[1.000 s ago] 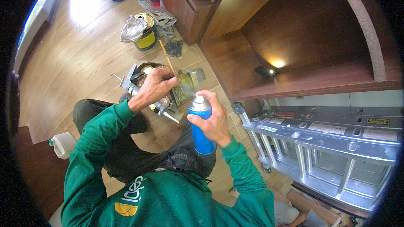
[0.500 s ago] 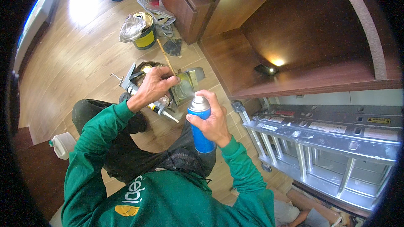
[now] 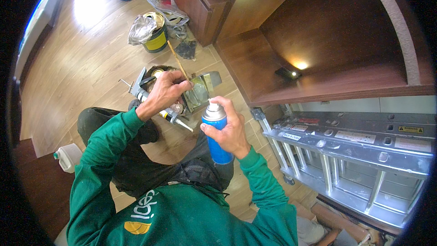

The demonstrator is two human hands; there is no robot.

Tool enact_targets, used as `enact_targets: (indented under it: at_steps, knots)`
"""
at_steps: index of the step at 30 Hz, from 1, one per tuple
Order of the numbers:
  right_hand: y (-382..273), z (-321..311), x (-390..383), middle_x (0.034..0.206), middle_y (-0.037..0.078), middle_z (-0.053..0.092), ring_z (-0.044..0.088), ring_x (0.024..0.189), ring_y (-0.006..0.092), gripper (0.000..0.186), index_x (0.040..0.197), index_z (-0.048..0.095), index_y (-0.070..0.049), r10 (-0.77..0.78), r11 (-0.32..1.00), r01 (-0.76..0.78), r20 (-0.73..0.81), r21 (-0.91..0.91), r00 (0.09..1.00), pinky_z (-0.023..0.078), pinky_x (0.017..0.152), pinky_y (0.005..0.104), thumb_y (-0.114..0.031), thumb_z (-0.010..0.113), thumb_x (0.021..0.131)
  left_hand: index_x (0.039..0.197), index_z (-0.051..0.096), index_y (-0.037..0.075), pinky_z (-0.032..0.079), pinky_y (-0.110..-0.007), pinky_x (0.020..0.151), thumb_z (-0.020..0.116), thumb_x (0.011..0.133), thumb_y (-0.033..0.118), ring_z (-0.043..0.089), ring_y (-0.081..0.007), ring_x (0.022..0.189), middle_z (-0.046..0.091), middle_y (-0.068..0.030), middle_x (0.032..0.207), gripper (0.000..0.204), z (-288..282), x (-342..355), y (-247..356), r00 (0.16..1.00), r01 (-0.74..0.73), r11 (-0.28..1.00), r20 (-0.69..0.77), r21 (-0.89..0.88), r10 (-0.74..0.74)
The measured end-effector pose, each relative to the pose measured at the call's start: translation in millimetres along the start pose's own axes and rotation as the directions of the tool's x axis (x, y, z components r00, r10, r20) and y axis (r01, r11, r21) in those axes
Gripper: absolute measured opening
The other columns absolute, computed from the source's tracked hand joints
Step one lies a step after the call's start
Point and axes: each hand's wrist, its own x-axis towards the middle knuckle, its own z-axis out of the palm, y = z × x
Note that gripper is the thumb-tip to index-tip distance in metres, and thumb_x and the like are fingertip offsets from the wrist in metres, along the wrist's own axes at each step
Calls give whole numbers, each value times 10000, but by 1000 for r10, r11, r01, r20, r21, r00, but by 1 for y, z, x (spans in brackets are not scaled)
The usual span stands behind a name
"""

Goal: The person sits on the floor and mixes a yellowish liquid in a small container using a wooden stick. They add a red substance from a small jar and continue stirring to blend the colors.

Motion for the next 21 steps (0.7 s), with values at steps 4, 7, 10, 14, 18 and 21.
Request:
enact_targets:
  at_steps: [4, 7, 10, 14, 18, 21]
  knots:
    - [7, -2, -2, 1031, 92, 681, 692, 881, 196, 640, 1291, 520, -107, -153, 985, 149, -50, -83, 987, 553, 827, 344, -211, 836, 744, 988, 710, -103, 532, -315, 525, 663, 894, 228, 644, -156, 533, 683, -114, 711, 347, -3, 2, 2, 997, 77, 996, 27, -54, -76]
    - [9, -7, -7, 1069, 94, 663, 680, 910, 177, 650, 1293, 515, -103, -161, 986, 158, -56, -42, 985, 548, 843, 331, -211, 845, 743, 993, 715, -93, 540, -298, 522, 670, 891, 234, 649, -155, 533, 686, -108, 730, 345, -5, 3, 3, 988, 156, 981, 39, -117, -152]
    - [9, -11, -11, 1091, 127, 648, 674, 896, 195, 665, 1312, 490, -113, -180, 983, 176, -82, -45, 980, 549, 845, 334, -178, 829, 743, 993, 717, -87, 548, -290, 525, 672, 893, 236, 650, -159, 530, 692, -114, 760, 341, -6, 4, 2, 981, 193, 963, 48, -188, -187]
    - [3, -14, -14, 1126, 169, 628, 680, 885, 273, 689, 1340, 469, -93, -295, 932, 351, -369, 93, 881, 575, 819, 365, -120, 798, 735, 1003, 713, -95, 553, -285, 533, 670, 898, 226, 656, -163, 551, 704, -125, 803, 341, -5, 5, -4, 985, 173, 934, 35, -312, -170]
    - [-2, -13, -16, 1066, 150, 628, 685, 887, 245, 656, 1329, 430, -66, -44, 923, 211, -455, 323, 890, 589, 784, 372, -96, 737, 750, 1012, 703, -99, 555, -289, 547, 664, 910, 217, 664, -162, 612, 711, -123, 833, 335, 6, 3, -10, 990, 58, 947, -105, -315, -95]
    - [-4, -9, -15, 1029, 117, 689, 701, 916, 189, 638, 1294, 527, -66, -239, 971, 239, -166, -20, 957, 557, 821, 343, -215, 837, 757, 1010, 706, -77, 548, -276, 538, 670, 916, 210, 652, -147, 615, 699, -100, 833, 305, 10, 1, -12, 998, 44, 952, -30, -302, -55]
